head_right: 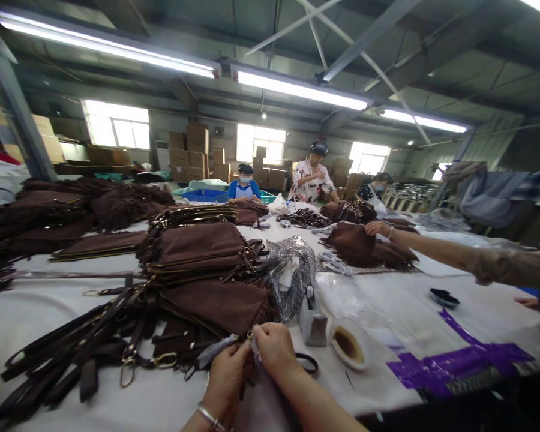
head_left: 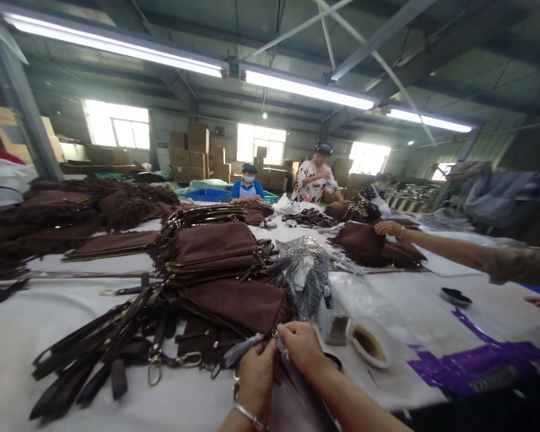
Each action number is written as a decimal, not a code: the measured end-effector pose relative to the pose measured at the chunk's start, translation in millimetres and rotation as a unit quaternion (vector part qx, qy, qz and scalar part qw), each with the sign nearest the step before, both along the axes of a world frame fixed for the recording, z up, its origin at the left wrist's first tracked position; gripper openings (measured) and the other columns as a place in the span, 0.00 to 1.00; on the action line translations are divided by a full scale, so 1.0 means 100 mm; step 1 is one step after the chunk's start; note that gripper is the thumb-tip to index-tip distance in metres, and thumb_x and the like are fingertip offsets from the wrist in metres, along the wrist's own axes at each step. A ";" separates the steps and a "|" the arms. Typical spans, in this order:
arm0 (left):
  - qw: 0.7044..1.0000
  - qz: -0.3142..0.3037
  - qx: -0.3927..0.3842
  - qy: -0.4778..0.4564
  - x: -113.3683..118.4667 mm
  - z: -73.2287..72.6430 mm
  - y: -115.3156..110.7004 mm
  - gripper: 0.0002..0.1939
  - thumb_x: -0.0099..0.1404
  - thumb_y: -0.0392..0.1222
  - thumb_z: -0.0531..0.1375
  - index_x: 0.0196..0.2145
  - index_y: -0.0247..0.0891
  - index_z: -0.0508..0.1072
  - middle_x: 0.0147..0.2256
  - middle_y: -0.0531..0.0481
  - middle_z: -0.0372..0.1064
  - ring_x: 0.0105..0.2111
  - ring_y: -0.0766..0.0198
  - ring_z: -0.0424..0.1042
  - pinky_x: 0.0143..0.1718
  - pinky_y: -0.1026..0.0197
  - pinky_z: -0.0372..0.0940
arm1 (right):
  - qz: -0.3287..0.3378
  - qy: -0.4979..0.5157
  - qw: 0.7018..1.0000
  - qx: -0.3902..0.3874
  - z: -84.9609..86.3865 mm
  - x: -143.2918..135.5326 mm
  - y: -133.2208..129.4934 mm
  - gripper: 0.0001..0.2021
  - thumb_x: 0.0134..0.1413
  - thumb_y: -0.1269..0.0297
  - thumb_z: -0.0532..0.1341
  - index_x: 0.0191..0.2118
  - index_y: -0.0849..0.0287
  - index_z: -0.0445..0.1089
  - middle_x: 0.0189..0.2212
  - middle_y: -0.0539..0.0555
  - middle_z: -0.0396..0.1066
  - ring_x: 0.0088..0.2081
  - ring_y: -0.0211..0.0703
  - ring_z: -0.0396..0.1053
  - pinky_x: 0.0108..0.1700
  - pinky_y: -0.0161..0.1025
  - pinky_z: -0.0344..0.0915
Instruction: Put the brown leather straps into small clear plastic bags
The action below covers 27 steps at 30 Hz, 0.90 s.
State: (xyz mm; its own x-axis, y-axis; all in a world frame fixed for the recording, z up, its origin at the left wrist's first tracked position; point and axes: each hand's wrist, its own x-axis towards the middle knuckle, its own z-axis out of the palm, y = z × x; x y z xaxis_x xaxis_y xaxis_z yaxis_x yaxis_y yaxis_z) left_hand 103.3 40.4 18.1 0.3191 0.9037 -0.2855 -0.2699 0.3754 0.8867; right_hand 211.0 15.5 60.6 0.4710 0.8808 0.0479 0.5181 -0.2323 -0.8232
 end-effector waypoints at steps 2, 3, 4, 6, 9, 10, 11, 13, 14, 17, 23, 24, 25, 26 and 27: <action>1.000 -0.021 0.017 0.007 -0.04 -0.02 0.01 0.20 0.49 0.54 0.67 0.28 0.31 0.78 0.24 0.47 0.74 0.26 0.60 0.72 0.26 0.64 0.65 | 0.002 -0.011 1.000 0.006 0.00 -0.02 0.07 0.20 0.51 0.57 0.55 0.15 0.61 0.69 0.16 0.50 0.65 0.24 0.38 0.60 0.27 0.35 0.50; 0.999 -0.024 0.023 0.010 -0.06 -0.03 0.01 0.21 0.50 0.55 0.66 0.29 0.32 0.78 0.25 0.47 0.74 0.27 0.60 0.72 0.26 0.64 0.65 | 0.003 -0.011 1.000 0.006 -0.01 -0.03 0.09 0.20 0.51 0.57 0.54 0.15 0.61 0.69 0.16 0.50 0.65 0.24 0.38 0.60 0.27 0.35 0.50; 0.999 -0.031 0.027 0.009 -0.09 -0.04 0.01 0.21 0.51 0.56 0.66 0.30 0.32 0.78 0.25 0.47 0.74 0.28 0.59 0.72 0.26 0.64 0.65 | 0.003 -0.009 1.000 0.006 -0.02 -0.04 0.11 0.20 0.51 0.57 0.54 0.16 0.61 0.69 0.16 0.50 0.64 0.24 0.38 0.59 0.27 0.35 0.49; 0.998 -0.049 0.034 0.006 -0.12 -0.06 0.00 0.22 0.52 0.57 0.65 0.32 0.32 0.78 0.26 0.47 0.74 0.27 0.60 0.72 0.26 0.63 0.66 | 0.004 0.003 1.000 0.004 -0.04 -0.04 0.12 0.20 0.51 0.57 0.54 0.16 0.62 0.68 0.15 0.49 0.62 0.23 0.37 0.58 0.26 0.35 0.49; 0.996 -0.049 0.060 0.036 -0.13 -0.08 0.00 0.21 0.52 0.56 0.65 0.28 0.32 0.78 0.22 0.48 0.72 0.21 0.63 0.68 0.23 0.65 0.61 | 0.006 0.032 0.999 0.000 -0.08 -0.03 0.11 0.20 0.51 0.55 0.54 0.16 0.62 0.67 0.14 0.48 0.59 0.22 0.36 0.55 0.25 0.35 0.48; 0.995 -0.042 0.070 0.052 -0.13 -0.08 0.00 0.20 0.52 0.56 0.65 0.26 0.32 0.77 0.20 0.50 0.70 0.19 0.65 0.66 0.21 0.65 0.59 | 0.004 0.044 0.999 0.000 -0.10 -0.02 0.11 0.20 0.51 0.54 0.54 0.16 0.62 0.67 0.14 0.48 0.59 0.22 0.36 0.55 0.24 0.34 0.49; 0.994 -0.035 0.078 0.067 -0.12 -0.08 -0.01 0.20 0.53 0.55 0.65 0.25 0.32 0.77 0.18 0.50 0.69 0.18 0.65 0.65 0.20 0.65 0.57 | 0.002 0.058 0.998 0.000 -0.11 -0.02 0.10 0.21 0.51 0.52 0.55 0.16 0.62 0.66 0.14 0.48 0.59 0.22 0.36 0.55 0.24 0.34 0.49; 0.992 -0.024 0.088 0.088 -0.12 -0.06 -0.01 0.18 0.54 0.54 0.64 0.24 0.33 0.77 0.17 0.50 0.69 0.18 0.63 0.65 0.20 0.64 0.58 | 0.000 0.087 0.996 0.001 -0.12 -0.03 0.08 0.22 0.51 0.48 0.55 0.18 0.62 0.67 0.16 0.49 0.61 0.22 0.37 0.57 0.24 0.34 0.52; 0.991 -0.016 0.092 0.097 -0.12 -0.06 -0.01 0.16 0.55 0.52 0.63 0.25 0.34 0.77 0.19 0.49 0.71 0.19 0.61 0.67 0.21 0.63 0.59 | 0.000 0.098 0.995 0.000 -0.13 -0.04 0.05 0.23 0.51 0.46 0.55 0.20 0.62 0.68 0.16 0.49 0.63 0.22 0.37 0.59 0.24 0.33 0.54; 0.984 0.018 0.115 0.137 -0.14 -0.05 0.00 0.13 0.56 0.48 0.61 0.29 0.35 0.77 0.27 0.44 0.76 0.28 0.54 0.73 0.31 0.60 0.64 | 0.020 0.181 0.983 -0.012 -0.16 -0.09 -0.10 0.24 0.48 0.43 0.58 0.30 0.64 0.72 0.23 0.52 0.71 0.26 0.40 0.66 0.27 0.33 0.61; 0.970 0.051 0.133 0.197 -0.14 -0.09 0.00 0.11 0.58 0.46 0.58 0.30 0.37 0.76 0.29 0.42 0.76 0.32 0.52 0.73 0.34 0.58 0.63 | 0.031 0.281 0.955 -0.090 -0.32 -0.19 -0.58 0.16 0.42 0.54 0.64 0.30 0.64 0.71 0.20 0.51 0.70 0.20 0.38 0.66 0.22 0.33 0.59; 0.970 0.052 0.122 0.202 -0.13 -0.09 0.01 0.11 0.58 0.46 0.58 0.29 0.37 0.75 0.27 0.44 0.76 0.29 0.53 0.73 0.33 0.58 0.62 | 0.039 0.274 0.955 -0.109 -0.36 -0.18 -0.65 0.16 0.43 0.52 0.62 0.26 0.63 0.69 0.18 0.51 0.68 0.17 0.37 0.63 0.20 0.33 0.57; 0.973 0.056 0.105 0.200 -0.12 -0.09 0.01 0.10 0.57 0.46 0.59 0.28 0.37 0.75 0.25 0.45 0.75 0.27 0.55 0.72 0.31 0.58 0.62 | 0.045 0.265 0.955 -0.125 -0.39 -0.17 -0.72 0.16 0.43 0.51 0.61 0.24 0.62 0.67 0.16 0.50 0.66 0.16 0.36 0.61 0.19 0.33 0.55; 0.976 0.061 0.083 0.190 -0.10 -0.08 0.02 0.09 0.56 0.45 0.60 0.27 0.37 0.75 0.24 0.46 0.75 0.26 0.55 0.71 0.30 0.59 0.62 | 0.050 0.252 0.957 -0.136 -0.42 -0.15 -0.78 0.16 0.43 0.51 0.60 0.23 0.62 0.66 0.15 0.50 0.65 0.16 0.35 0.60 0.20 0.32 0.54; 0.981 0.068 0.056 0.171 -0.08 -0.08 0.02 0.08 0.55 0.44 0.61 0.27 0.37 0.75 0.23 0.46 0.74 0.25 0.56 0.71 0.29 0.59 0.62 | 0.050 0.235 0.961 -0.140 -0.45 -0.12 -0.83 0.15 0.43 0.52 0.61 0.22 0.61 0.65 0.15 0.49 0.64 0.17 0.35 0.60 0.20 0.32 0.53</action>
